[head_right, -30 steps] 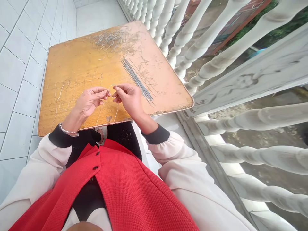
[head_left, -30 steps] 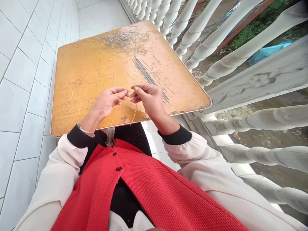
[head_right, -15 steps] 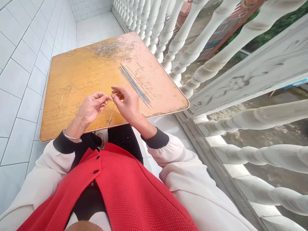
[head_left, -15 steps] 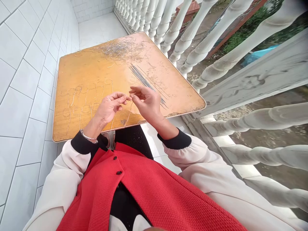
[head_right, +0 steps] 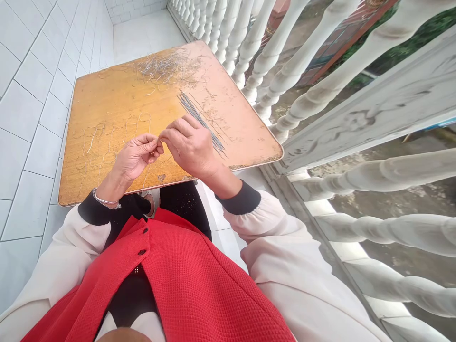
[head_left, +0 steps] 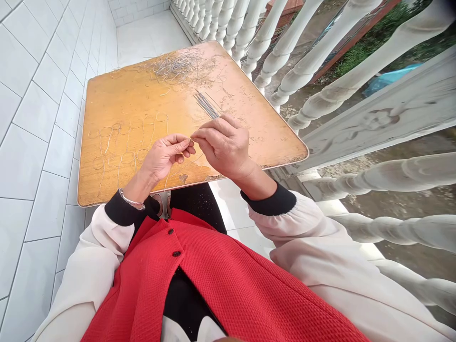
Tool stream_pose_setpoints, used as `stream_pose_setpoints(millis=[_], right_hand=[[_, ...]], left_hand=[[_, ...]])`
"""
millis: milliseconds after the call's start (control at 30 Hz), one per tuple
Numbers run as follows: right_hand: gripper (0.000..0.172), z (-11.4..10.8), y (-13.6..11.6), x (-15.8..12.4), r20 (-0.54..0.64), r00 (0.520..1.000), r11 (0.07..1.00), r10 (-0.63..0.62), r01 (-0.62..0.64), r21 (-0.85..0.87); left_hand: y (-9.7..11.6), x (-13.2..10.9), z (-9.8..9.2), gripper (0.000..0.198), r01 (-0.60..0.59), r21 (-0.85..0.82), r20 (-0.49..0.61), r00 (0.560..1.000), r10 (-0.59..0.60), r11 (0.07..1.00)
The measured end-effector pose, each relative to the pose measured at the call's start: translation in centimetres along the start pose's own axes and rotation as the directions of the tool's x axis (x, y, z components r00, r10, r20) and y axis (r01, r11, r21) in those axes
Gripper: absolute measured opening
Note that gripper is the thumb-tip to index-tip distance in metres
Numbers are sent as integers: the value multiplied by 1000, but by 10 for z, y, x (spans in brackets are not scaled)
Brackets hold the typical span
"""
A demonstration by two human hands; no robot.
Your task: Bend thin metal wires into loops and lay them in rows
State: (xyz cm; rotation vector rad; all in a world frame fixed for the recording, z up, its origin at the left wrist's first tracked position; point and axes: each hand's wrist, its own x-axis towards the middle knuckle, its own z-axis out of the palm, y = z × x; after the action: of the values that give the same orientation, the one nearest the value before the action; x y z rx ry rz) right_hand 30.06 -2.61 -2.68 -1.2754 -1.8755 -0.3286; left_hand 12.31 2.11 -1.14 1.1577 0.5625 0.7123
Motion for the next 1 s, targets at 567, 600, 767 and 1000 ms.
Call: stream_pose_setpoints(millis=[567, 600, 767, 1000], right_hand=[[27, -1, 1, 0, 27, 999, 998, 44, -45, 51], [28, -3, 2, 1, 41, 999, 998, 35, -37, 53], [33, -3, 1, 2, 89, 996, 997, 25, -31, 66], [24, 8, -4, 0, 24, 967, 928, 253, -250, 277]], left_hand=[[-4, -3, 5, 24, -9, 24, -56, 998, 11, 1000], [-4, -3, 5, 24, -7, 30, -59, 998, 9, 1000], [-7, -2, 6, 20, -27, 57, -93, 995, 32, 998], [-9, -1, 12, 17, -59, 63, -240, 968, 72, 996]])
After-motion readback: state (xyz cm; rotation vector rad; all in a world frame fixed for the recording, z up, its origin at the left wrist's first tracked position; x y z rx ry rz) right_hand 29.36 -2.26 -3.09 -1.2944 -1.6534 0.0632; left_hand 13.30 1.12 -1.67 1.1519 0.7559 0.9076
